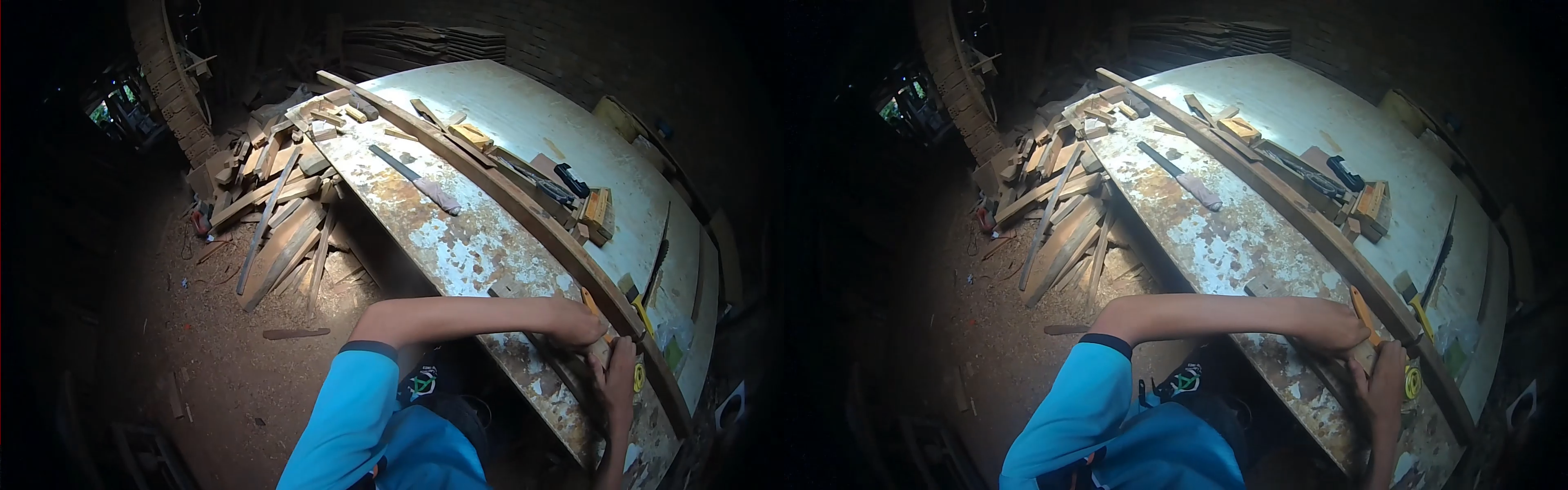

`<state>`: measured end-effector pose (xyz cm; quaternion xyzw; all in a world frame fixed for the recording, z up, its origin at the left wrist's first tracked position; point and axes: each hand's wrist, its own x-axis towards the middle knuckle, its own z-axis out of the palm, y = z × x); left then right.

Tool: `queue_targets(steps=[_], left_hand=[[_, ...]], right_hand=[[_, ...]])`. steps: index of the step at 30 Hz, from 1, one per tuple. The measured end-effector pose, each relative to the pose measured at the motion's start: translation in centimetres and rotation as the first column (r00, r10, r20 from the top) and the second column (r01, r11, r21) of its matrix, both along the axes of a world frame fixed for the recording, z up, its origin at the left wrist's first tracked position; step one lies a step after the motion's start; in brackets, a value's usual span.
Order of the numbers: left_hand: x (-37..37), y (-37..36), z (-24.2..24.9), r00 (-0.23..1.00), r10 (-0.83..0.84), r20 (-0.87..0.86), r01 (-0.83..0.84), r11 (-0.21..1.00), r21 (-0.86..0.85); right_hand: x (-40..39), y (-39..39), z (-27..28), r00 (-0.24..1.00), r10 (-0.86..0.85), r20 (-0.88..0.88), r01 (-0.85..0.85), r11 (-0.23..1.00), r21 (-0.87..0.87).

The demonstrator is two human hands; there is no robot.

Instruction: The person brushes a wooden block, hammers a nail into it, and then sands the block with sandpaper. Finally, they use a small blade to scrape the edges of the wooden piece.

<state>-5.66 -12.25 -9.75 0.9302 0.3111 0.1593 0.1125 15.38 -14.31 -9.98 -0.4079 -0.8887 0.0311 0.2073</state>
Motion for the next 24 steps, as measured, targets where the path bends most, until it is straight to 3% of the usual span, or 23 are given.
queue_targets(steps=[3, 7, 10, 11, 14, 18, 24], left_hand=[[-1.0, -0.3, 0.6, 0.992, 0.033, 0.118, -0.013, 0.986, -0.167], [-1.3, -0.7, -1.3, 0.934, -0.047, 0.354, 0.038, 0.999, 0.032], [-1.3, -0.7, -1.2, 0.978, 0.034, 0.206, -0.046, 0.997, 0.054], [-1.3, -0.5, -1.0, 0.982, -0.012, 0.191, -0.015, 0.990, 0.139], [-0.7, 0.1, -0.3, 0.997, -0.047, 0.060, 0.038, 0.989, 0.146], [-0.2, 0.5, 2.0, 0.983, -0.148, -0.110, 0.140, 0.987, -0.076], [-1.1, 0.3, 1.8, 0.987, -0.160, 0.015, 0.161, 0.982, -0.097]], right_hand=[[-0.5, -0.5, 0.4, 0.997, -0.006, -0.079, 0.002, 0.999, -0.050], [0.1, -0.4, 0.4, 0.999, -0.020, -0.040, 0.018, 0.998, -0.059], [-0.1, -0.3, 1.6, 0.999, -0.012, 0.050, 0.017, 0.994, -0.112], [0.0, 0.2, 1.5, 0.995, -0.016, 0.096, 0.027, 0.994, -0.109], [0.1, 0.7, 2.1, 0.991, 0.025, 0.129, -0.010, 0.993, -0.120], [-0.1, 0.7, 2.9, 0.981, 0.026, 0.192, 0.010, 0.982, -0.187], [0.4, 0.6, 1.9, 0.986, 0.037, 0.162, -0.015, 0.991, -0.133]])
